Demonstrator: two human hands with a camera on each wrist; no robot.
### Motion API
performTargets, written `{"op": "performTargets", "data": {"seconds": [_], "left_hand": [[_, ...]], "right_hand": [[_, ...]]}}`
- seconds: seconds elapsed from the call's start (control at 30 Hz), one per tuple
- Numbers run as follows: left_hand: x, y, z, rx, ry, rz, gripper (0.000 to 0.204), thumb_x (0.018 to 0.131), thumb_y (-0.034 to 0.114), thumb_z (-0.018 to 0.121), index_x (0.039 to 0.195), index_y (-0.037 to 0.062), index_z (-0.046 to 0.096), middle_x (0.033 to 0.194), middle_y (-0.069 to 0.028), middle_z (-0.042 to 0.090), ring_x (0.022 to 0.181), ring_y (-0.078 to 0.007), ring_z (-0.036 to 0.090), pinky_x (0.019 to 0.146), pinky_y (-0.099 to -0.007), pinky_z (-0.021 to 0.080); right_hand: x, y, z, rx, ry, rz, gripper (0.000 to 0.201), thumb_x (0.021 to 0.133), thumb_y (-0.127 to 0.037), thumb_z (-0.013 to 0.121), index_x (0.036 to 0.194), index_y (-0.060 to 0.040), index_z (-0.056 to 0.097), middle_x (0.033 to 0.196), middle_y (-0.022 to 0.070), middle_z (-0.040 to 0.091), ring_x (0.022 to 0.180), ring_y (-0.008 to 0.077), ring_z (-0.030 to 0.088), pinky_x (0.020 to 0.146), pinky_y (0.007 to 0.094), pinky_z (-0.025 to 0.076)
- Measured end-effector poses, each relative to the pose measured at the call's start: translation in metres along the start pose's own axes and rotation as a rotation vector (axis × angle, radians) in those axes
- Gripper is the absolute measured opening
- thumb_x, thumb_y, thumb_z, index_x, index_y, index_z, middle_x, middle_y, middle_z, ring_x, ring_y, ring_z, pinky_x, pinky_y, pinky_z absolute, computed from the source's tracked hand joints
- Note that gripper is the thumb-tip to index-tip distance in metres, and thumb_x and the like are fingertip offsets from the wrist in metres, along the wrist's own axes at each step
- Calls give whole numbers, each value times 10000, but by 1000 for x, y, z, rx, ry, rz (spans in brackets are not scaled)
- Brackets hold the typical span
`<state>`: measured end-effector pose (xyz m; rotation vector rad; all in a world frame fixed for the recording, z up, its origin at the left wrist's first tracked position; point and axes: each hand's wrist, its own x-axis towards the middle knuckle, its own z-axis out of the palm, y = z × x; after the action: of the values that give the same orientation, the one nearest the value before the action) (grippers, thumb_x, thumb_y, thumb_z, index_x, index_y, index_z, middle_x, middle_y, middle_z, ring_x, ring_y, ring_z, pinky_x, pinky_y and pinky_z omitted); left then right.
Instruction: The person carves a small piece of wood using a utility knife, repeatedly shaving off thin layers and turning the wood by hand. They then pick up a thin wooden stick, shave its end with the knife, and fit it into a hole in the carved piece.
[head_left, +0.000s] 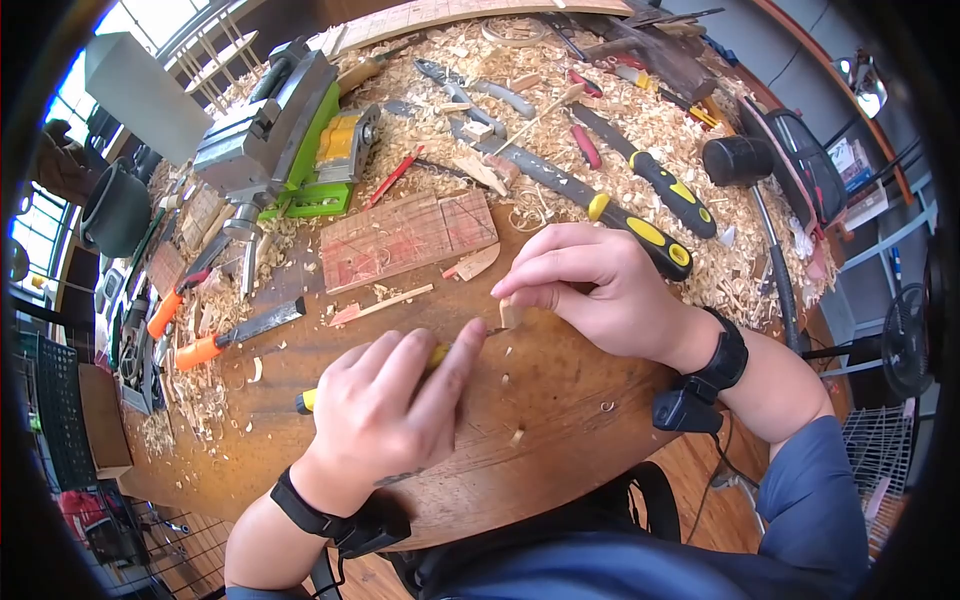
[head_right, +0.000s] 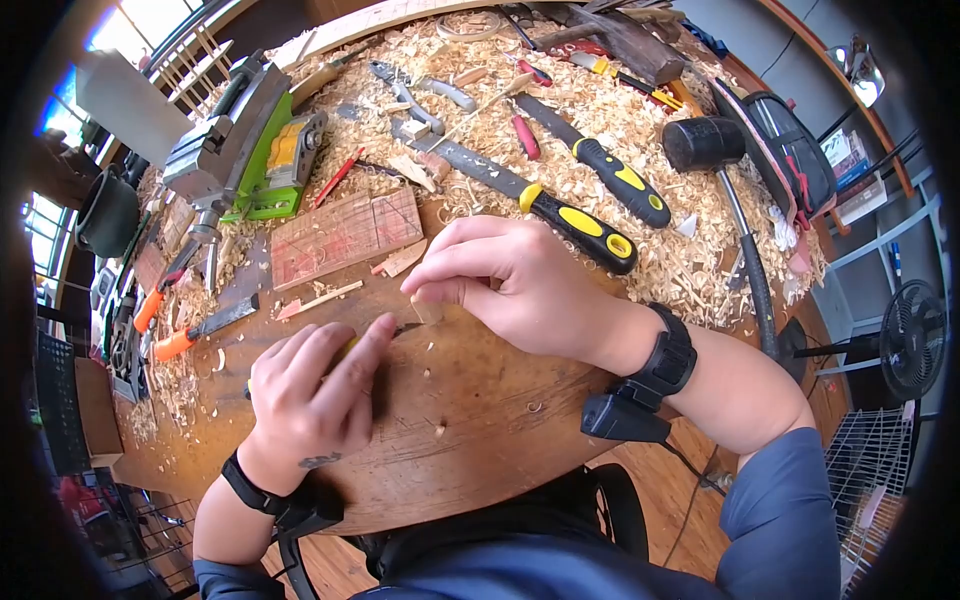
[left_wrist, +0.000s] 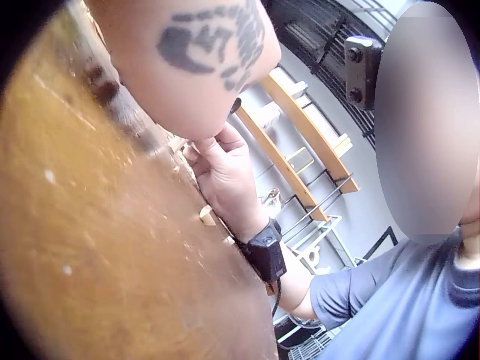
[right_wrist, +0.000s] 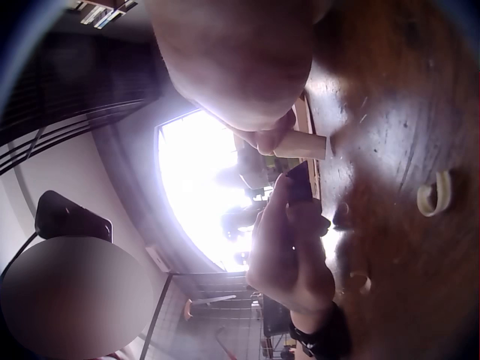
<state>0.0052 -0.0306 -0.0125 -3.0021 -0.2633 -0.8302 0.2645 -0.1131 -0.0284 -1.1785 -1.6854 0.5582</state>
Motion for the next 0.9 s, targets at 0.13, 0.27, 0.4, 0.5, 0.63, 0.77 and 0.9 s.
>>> {"op": "performTargets", "data": {"seconds": [0.13,0.27,0.4,0.5,0.63,0.77,0.9], "left_hand": [[2,-3,2,-18,55,17,549,706,57,727,1249,43,806,853,-45,624,647,-168,594,539,-316,487],[1,-4,6,1,64,16,519,715,56,717,1227,15,793,911,-64,677,674,-174,619,559,-319,502],[5,-6,2,14,52,45,494,729,63,723,1216,15,790,923,-64,687,687,-177,629,573,-320,511],[6,-7,2,19,70,58,473,739,59,745,1208,21,797,924,-59,684,690,-172,629,567,-315,509],[5,-5,3,47,112,42,448,752,55,768,1198,27,808,936,-56,682,690,-167,629,559,-311,505],[5,-4,4,59,83,45,422,776,50,783,1195,29,819,926,-48,668,692,-157,628,551,-306,500],[6,-1,2,72,13,56,404,796,59,787,1198,32,825,903,-31,628,695,-146,616,535,-303,481]], "right_hand": [[0,2,3,67,10,4,216,935,66,752,1105,-42,828,1027,97,773,896,225,752,804,345,612],[0,3,2,39,-27,-22,216,942,62,748,1101,-58,830,1043,85,771,916,218,745,808,338,608],[1,2,1,75,-48,11,197,955,51,747,1087,-66,835,1031,77,774,919,209,738,810,325,597],[1,5,1,106,-55,17,185,955,51,748,1073,-59,838,1020,76,776,915,200,735,804,317,591],[1,5,1,138,-62,52,189,951,57,748,1073,-54,839,1016,73,778,917,191,735,804,311,588],[1,3,-1,138,-62,65,200,944,69,748,1077,-49,840,1019,68,778,913,179,735,810,310,594],[1,4,0,155,-65,76,227,937,96,731,1078,-43,841,1022,70,776,911,168,740,818,304,605]]}}
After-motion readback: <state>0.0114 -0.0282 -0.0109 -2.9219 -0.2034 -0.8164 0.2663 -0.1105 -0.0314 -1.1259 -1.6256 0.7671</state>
